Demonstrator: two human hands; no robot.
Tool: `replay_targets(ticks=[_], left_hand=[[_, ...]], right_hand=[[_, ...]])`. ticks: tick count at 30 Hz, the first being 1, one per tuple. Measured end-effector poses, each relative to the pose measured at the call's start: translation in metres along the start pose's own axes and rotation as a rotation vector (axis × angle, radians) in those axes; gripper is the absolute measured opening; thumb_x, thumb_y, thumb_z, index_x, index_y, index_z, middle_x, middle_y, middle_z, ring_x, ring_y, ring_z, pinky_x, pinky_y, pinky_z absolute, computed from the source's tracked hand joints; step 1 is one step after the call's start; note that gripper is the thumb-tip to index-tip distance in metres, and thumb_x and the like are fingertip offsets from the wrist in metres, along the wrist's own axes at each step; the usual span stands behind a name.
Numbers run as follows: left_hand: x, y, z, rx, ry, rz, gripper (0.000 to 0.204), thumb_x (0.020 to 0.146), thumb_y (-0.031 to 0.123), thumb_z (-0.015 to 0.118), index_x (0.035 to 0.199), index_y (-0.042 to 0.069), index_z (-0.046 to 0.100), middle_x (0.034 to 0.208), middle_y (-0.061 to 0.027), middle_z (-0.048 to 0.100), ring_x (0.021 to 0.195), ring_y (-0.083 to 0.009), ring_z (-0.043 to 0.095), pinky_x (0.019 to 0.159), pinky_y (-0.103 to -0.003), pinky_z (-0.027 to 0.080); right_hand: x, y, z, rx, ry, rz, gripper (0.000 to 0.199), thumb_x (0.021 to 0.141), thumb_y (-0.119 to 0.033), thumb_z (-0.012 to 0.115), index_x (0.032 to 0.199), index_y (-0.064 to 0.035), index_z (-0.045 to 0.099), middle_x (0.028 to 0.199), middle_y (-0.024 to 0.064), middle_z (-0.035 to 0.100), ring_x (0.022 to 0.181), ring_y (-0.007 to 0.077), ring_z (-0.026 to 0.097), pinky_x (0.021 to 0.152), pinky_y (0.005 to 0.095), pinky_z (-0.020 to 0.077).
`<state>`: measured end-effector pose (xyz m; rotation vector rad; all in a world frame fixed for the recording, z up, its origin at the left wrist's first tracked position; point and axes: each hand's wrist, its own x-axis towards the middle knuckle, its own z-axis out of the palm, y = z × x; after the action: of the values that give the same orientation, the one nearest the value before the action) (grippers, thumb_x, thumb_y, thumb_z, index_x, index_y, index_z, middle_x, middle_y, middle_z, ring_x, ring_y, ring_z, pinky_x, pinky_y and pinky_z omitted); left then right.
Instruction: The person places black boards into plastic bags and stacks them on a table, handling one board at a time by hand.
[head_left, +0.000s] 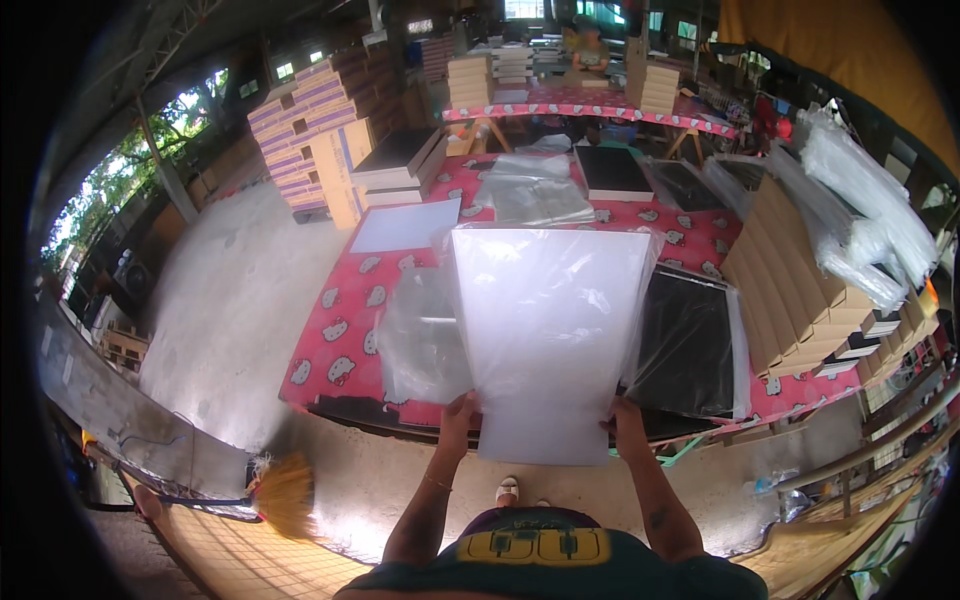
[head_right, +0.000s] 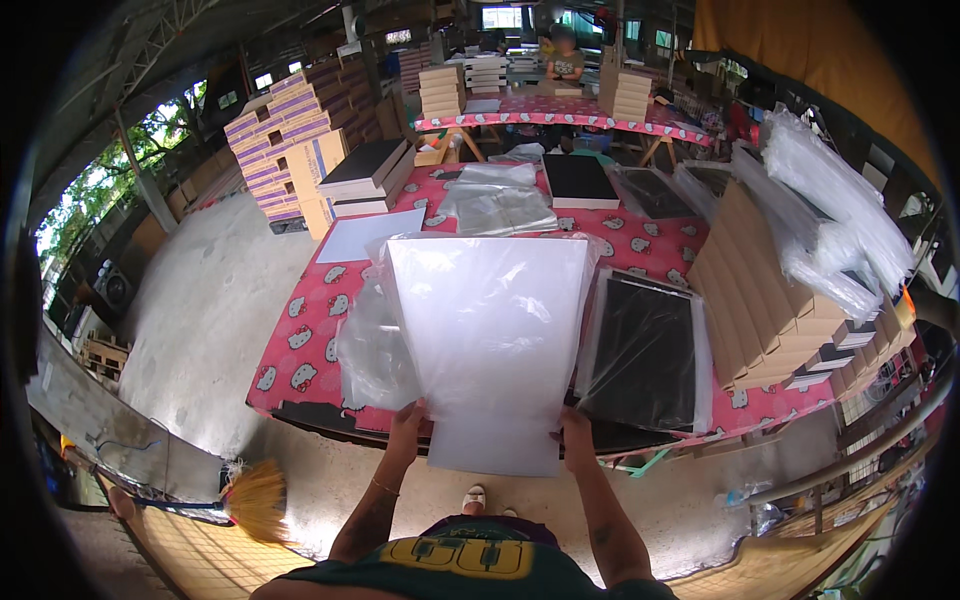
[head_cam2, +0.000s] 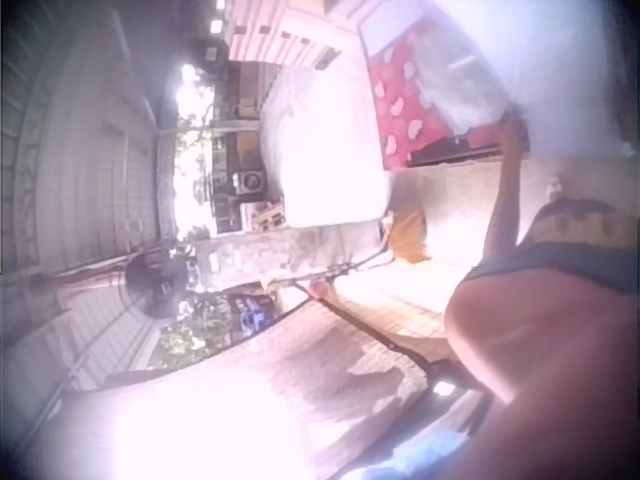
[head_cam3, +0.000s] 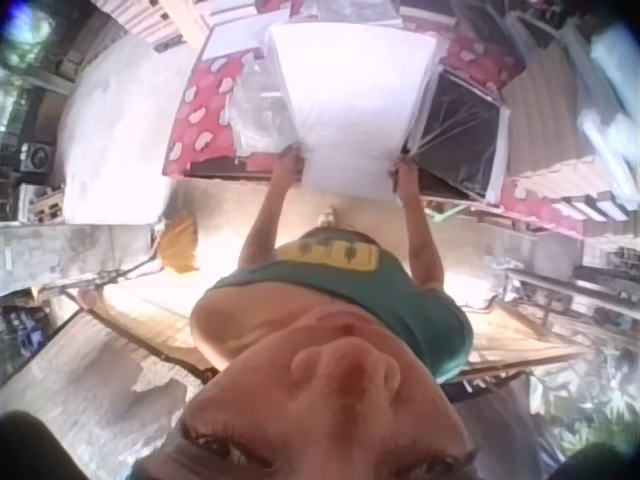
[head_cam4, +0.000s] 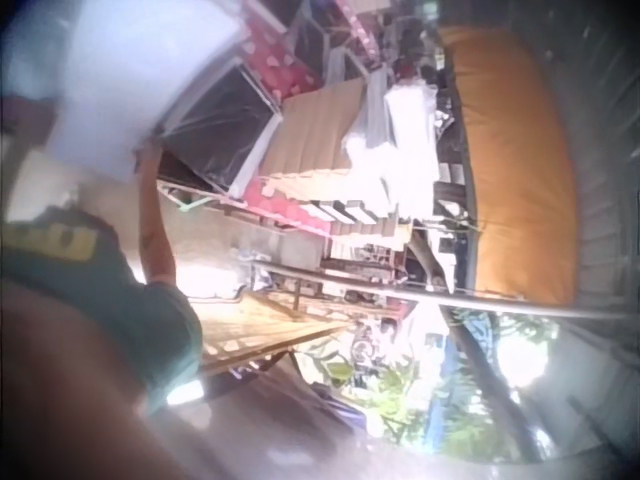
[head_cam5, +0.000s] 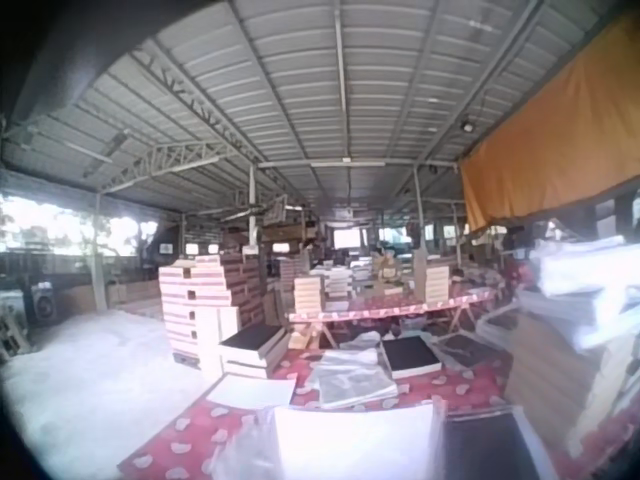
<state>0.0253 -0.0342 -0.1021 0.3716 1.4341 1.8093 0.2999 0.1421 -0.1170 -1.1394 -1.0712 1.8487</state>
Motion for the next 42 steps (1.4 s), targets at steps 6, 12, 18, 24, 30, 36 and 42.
replay_targets(ticks=[6,12,18,24,30,36,42], left_hand=[[0.013,0.019,0.061,0.418,-0.011,0.518,0.023,0.091,0.021,0.064,0.092,-0.002,0.061,0.076,-0.0011,0.052,0.065,-0.0086,0.048,0.062,-0.022,0.043],[0.005,0.032,0.095,0.189,-0.375,0.151,0.02,0.092,0.014,0.06,0.096,-0.005,0.062,0.085,-0.0077,0.064,0.082,-0.0122,0.061,0.071,-0.028,0.052],[0.028,0.018,-0.006,1.05,0.1,0.668,0.02,0.082,0.0,0.057,0.1,0.001,0.065,0.097,-0.0187,0.066,0.095,-0.0305,0.064,0.085,-0.041,0.051],[0.051,0.021,-0.077,1.79,0.275,0.601,0.023,0.078,0.006,0.058,0.1,0.006,0.064,0.102,-0.0144,0.064,0.11,-0.0331,0.056,0.097,-0.048,0.039],[0.031,0.072,-0.008,1.367,0.301,0.641,0.016,0.08,0.014,0.063,0.085,0.0,0.059,0.076,-0.0152,0.065,0.072,-0.029,0.065,0.073,-0.043,0.048],[-0.056,0.068,0.124,0.458,-0.681,0.149,0.038,0.098,0.029,0.05,0.118,-0.003,0.052,0.096,-0.0136,0.064,0.087,-0.0173,0.062,0.074,-0.028,0.051],[-0.037,0.074,0.118,0.833,-0.304,0.751,0.03,0.093,0.021,0.06,0.116,0.002,0.056,0.096,-0.0047,0.061,0.086,-0.0107,0.053,0.075,-0.026,0.045]], right_hand=[[-0.014,-0.033,0.02,-0.086,0.192,-0.521,0.018,0.093,-0.022,0.058,0.104,-0.0076,0.055,0.083,-0.0005,0.057,0.078,0.0109,0.057,0.069,0.0287,0.0488],[-0.02,-0.069,-0.054,0.389,0.175,-0.314,0.013,0.094,-0.023,0.057,0.092,-0.0105,0.054,0.081,-0.0022,0.057,0.073,0.0094,0.056,0.066,0.0272,0.0487],[-0.005,-0.043,-0.164,0.256,0.339,-0.28,0.019,0.09,-0.023,0.059,0.101,-0.009,0.055,0.093,0.0016,0.055,0.09,0.0158,0.054,0.079,0.0385,0.0453],[0.005,-0.05,-0.209,0.283,0.37,-0.351,0.036,0.089,-0.025,0.057,0.117,-0.0036,0.054,0.107,0.0094,0.054,0.104,0.0236,0.053,0.088,0.042,0.0441],[-0.017,-0.051,-0.127,-0.749,0.9,-0.762,0.042,0.091,-0.027,0.06,0.125,-0.0032,0.053,0.109,0.0116,0.059,0.105,0.027,0.055,0.089,0.0408,0.0452],[-0.078,-0.021,0.074,-0.237,-0.556,-0.381,0.04,0.093,-0.019,0.059,0.129,-0.0029,0.048,0.109,0.0064,0.061,0.102,0.0136,0.057,0.086,0.0266,0.0449],[-0.084,-0.059,0.083,0.23,-0.54,-0.147,0.031,0.092,-0.015,0.06,0.12,-0.0045,0.051,0.1,0.0024,0.062,0.087,0.0087,0.056,0.076,0.0253,0.0443]])
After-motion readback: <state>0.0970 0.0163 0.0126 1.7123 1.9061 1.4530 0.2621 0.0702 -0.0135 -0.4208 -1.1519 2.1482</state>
